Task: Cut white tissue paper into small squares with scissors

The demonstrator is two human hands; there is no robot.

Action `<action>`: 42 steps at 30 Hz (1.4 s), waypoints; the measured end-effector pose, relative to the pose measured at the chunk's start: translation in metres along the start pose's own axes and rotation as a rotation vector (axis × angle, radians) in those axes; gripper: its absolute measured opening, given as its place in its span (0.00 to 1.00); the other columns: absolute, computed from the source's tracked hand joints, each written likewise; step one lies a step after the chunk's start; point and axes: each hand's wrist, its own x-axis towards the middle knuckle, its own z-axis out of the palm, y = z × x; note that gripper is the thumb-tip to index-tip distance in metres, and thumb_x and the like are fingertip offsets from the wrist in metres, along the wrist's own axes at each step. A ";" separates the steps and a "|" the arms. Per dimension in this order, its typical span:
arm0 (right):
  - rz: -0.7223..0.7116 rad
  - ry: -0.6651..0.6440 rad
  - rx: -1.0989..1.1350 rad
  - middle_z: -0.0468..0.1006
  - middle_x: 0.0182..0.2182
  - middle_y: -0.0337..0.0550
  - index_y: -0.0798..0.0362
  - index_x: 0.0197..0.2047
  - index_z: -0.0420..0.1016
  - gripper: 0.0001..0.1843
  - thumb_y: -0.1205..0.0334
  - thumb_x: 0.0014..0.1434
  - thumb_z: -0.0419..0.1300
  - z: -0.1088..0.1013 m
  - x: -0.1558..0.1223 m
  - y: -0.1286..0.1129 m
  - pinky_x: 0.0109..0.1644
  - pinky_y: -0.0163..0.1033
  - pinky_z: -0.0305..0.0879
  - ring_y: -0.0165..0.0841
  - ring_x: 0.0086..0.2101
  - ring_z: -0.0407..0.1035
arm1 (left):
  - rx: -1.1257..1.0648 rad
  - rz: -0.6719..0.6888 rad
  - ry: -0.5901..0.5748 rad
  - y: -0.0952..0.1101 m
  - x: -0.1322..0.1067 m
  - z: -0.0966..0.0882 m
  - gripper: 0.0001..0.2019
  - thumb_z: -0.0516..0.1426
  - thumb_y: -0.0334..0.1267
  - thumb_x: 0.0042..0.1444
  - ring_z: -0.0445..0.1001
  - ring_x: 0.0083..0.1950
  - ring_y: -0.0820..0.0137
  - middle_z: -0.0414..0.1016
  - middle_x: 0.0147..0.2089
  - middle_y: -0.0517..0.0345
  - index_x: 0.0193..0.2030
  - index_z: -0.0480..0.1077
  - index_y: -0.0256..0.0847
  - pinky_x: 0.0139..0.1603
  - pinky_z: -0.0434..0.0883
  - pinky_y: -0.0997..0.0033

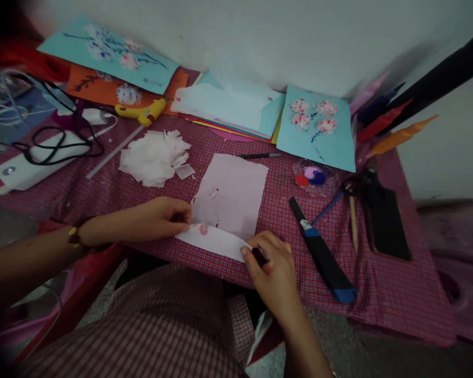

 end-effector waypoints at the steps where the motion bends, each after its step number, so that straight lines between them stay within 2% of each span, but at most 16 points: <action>1: -0.004 -0.008 0.011 0.74 0.32 0.37 0.49 0.32 0.70 0.06 0.63 0.62 0.59 -0.001 0.000 0.000 0.41 0.43 0.56 0.36 0.37 0.69 | -0.032 0.007 0.010 0.001 -0.001 0.000 0.05 0.53 0.35 0.53 0.63 0.28 0.75 0.66 0.27 0.63 0.28 0.66 0.38 0.29 0.58 0.75; 5: -0.014 -0.018 0.049 0.75 0.33 0.37 0.48 0.32 0.71 0.07 0.62 0.63 0.58 -0.002 0.001 -0.002 0.41 0.43 0.56 0.36 0.37 0.69 | -0.226 0.002 -0.020 0.001 -0.005 0.003 0.05 0.53 0.37 0.55 0.63 0.29 0.76 0.65 0.28 0.65 0.31 0.64 0.39 0.29 0.60 0.76; 8: -0.001 -0.031 0.078 0.74 0.31 0.37 0.49 0.30 0.71 0.09 0.62 0.63 0.57 -0.004 0.001 -0.003 0.42 0.43 0.55 0.36 0.36 0.69 | -0.295 -0.035 -0.030 -0.004 -0.005 0.006 0.07 0.53 0.40 0.57 0.65 0.29 0.75 0.66 0.29 0.64 0.36 0.67 0.39 0.29 0.61 0.76; 12: 0.007 -0.046 0.071 0.74 0.31 0.38 0.49 0.29 0.71 0.10 0.60 0.64 0.56 -0.006 0.000 -0.005 0.42 0.44 0.55 0.36 0.35 0.68 | -0.192 -0.058 0.012 -0.010 -0.006 0.009 0.11 0.55 0.37 0.53 0.67 0.30 0.74 0.69 0.30 0.63 0.43 0.70 0.39 0.29 0.60 0.76; 16: 0.011 -0.055 0.034 0.73 0.29 0.38 0.50 0.28 0.70 0.12 0.60 0.64 0.56 -0.006 0.001 -0.007 0.40 0.43 0.54 0.35 0.34 0.67 | -0.116 -0.040 0.059 -0.011 -0.011 0.012 0.11 0.53 0.33 0.52 0.69 0.32 0.73 0.72 0.33 0.63 0.43 0.71 0.40 0.32 0.62 0.75; 21: 0.026 -0.041 0.000 0.70 0.27 0.37 0.51 0.27 0.67 0.13 0.57 0.63 0.56 -0.006 0.002 -0.011 0.39 0.43 0.54 0.35 0.32 0.66 | -0.034 -0.045 0.099 -0.010 -0.014 0.015 0.12 0.53 0.33 0.54 0.70 0.31 0.73 0.74 0.32 0.62 0.44 0.72 0.40 0.32 0.63 0.74; 24: 0.020 -0.059 0.025 0.71 0.28 0.38 0.50 0.28 0.67 0.12 0.56 0.63 0.57 -0.007 -0.001 -0.012 0.40 0.43 0.55 0.35 0.33 0.66 | -0.034 -0.037 0.106 -0.011 -0.013 0.017 0.12 0.53 0.34 0.54 0.71 0.31 0.73 0.74 0.32 0.62 0.45 0.72 0.40 0.32 0.64 0.75; 30: 0.041 -0.040 0.084 0.72 0.30 0.38 0.50 0.28 0.69 0.11 0.62 0.64 0.55 -0.007 -0.007 -0.015 0.43 0.44 0.56 0.35 0.35 0.67 | -0.054 -0.033 0.113 -0.012 -0.015 0.019 0.12 0.53 0.33 0.54 0.69 0.28 0.74 0.72 0.30 0.65 0.45 0.72 0.40 0.30 0.62 0.76; 42: 0.041 0.002 -0.085 0.72 0.28 0.38 0.50 0.26 0.65 0.11 0.63 0.61 0.58 0.001 -0.005 -0.019 0.41 0.44 0.57 0.36 0.34 0.66 | -0.022 0.001 0.099 -0.019 -0.020 0.024 0.11 0.54 0.32 0.55 0.71 0.30 0.74 0.73 0.31 0.65 0.44 0.71 0.43 0.31 0.63 0.76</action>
